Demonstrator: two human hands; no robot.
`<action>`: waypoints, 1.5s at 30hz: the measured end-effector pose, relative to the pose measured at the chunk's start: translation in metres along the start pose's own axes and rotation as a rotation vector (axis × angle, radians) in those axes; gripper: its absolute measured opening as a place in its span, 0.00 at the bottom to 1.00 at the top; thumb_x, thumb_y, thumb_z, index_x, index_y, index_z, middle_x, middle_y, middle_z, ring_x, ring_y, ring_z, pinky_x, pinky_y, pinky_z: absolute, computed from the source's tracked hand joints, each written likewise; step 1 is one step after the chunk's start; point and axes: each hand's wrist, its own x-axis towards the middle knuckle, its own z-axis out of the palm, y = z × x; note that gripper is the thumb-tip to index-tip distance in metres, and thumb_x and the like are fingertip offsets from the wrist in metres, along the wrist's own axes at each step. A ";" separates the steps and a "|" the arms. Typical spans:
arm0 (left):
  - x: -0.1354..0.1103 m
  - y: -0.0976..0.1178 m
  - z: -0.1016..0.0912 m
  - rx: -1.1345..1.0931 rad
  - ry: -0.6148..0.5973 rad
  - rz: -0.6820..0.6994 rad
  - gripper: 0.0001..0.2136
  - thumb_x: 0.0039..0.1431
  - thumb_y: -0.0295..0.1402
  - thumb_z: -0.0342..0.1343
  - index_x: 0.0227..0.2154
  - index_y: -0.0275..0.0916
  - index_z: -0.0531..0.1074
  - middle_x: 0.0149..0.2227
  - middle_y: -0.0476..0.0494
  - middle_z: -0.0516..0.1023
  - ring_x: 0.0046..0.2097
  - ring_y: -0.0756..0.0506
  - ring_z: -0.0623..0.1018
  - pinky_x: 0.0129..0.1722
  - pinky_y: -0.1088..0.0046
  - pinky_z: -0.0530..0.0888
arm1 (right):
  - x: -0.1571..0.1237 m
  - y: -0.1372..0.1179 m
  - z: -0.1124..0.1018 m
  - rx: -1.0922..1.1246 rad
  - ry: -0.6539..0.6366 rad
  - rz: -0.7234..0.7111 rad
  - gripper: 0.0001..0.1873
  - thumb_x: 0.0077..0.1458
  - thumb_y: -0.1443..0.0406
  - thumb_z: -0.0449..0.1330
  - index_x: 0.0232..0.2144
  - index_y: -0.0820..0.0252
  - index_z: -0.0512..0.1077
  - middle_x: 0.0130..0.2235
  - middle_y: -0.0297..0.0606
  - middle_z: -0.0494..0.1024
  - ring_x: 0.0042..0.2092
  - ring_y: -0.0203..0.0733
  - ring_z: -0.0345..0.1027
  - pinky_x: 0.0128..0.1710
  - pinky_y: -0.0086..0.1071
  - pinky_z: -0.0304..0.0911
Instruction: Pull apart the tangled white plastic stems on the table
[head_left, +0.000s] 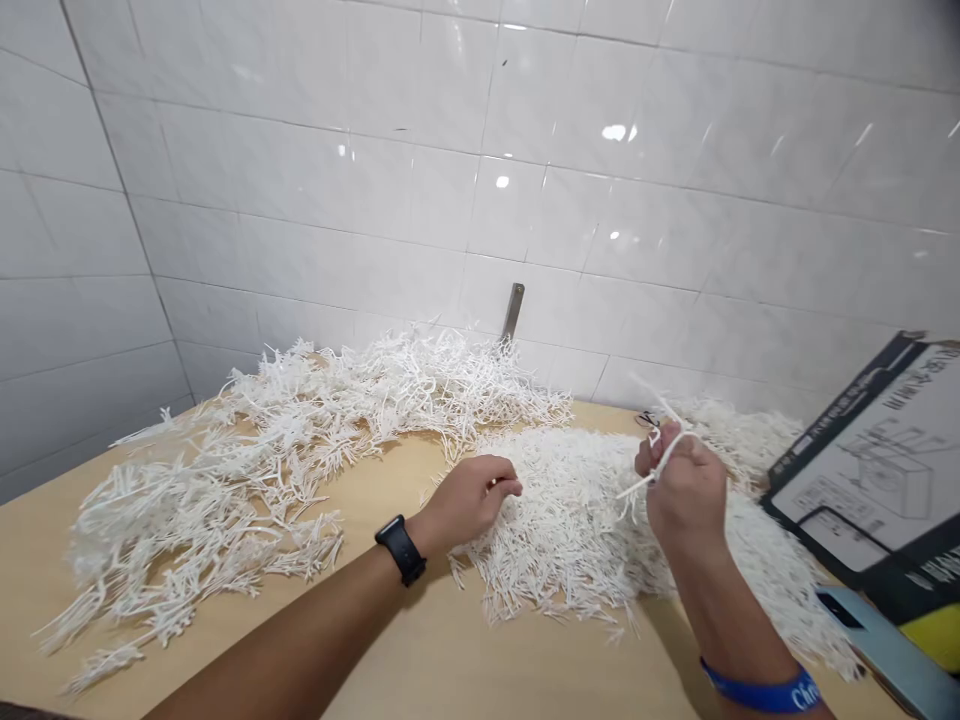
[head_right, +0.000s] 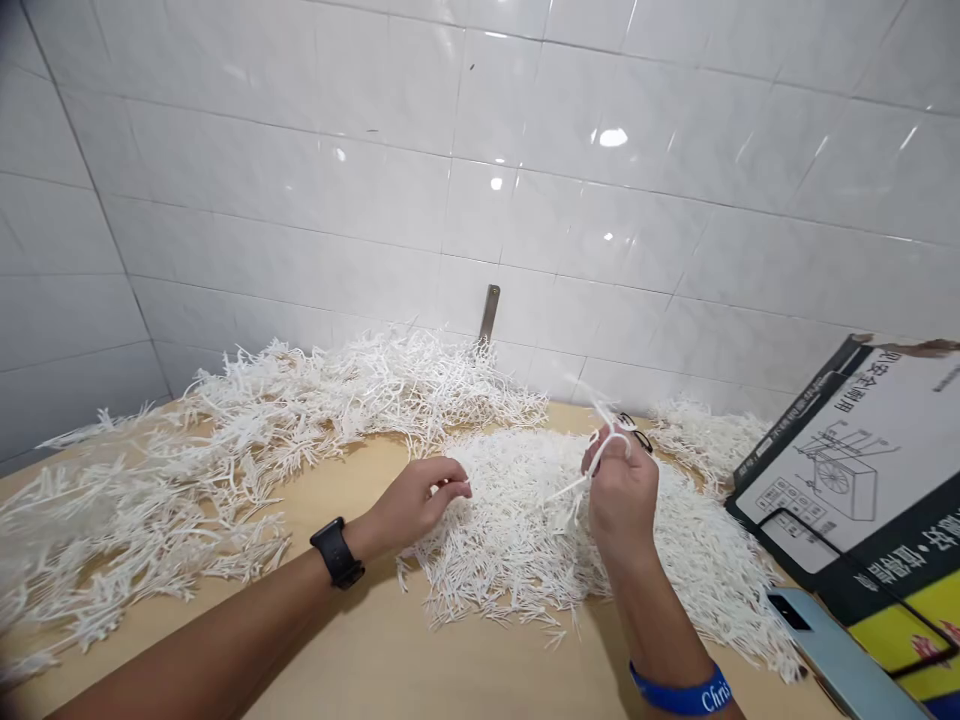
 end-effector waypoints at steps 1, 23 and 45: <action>0.000 -0.004 0.001 0.034 -0.007 -0.020 0.12 0.63 0.35 0.48 0.30 0.39 0.75 0.31 0.45 0.79 0.34 0.46 0.75 0.36 0.72 0.69 | 0.003 0.001 -0.002 0.035 0.023 0.011 0.25 0.57 0.46 0.53 0.20 0.57 0.62 0.22 0.32 0.61 0.24 0.35 0.53 0.24 0.30 0.52; -0.003 0.000 0.010 -0.160 0.156 -0.090 0.14 0.65 0.39 0.48 0.48 0.40 0.70 0.44 0.41 0.78 0.44 0.46 0.77 0.43 0.69 0.72 | -0.031 0.004 0.040 -0.025 -0.450 0.213 0.20 0.58 0.50 0.54 0.29 0.61 0.72 0.27 0.36 0.71 0.24 0.34 0.53 0.24 0.29 0.52; -0.008 0.010 0.010 -0.203 0.147 -0.027 0.13 0.66 0.38 0.44 0.38 0.38 0.72 0.33 0.46 0.77 0.32 0.50 0.73 0.35 0.74 0.69 | -0.036 -0.030 0.039 0.471 -0.380 0.471 0.13 0.51 0.59 0.59 0.35 0.61 0.74 0.29 0.38 0.73 0.22 0.31 0.56 0.18 0.26 0.52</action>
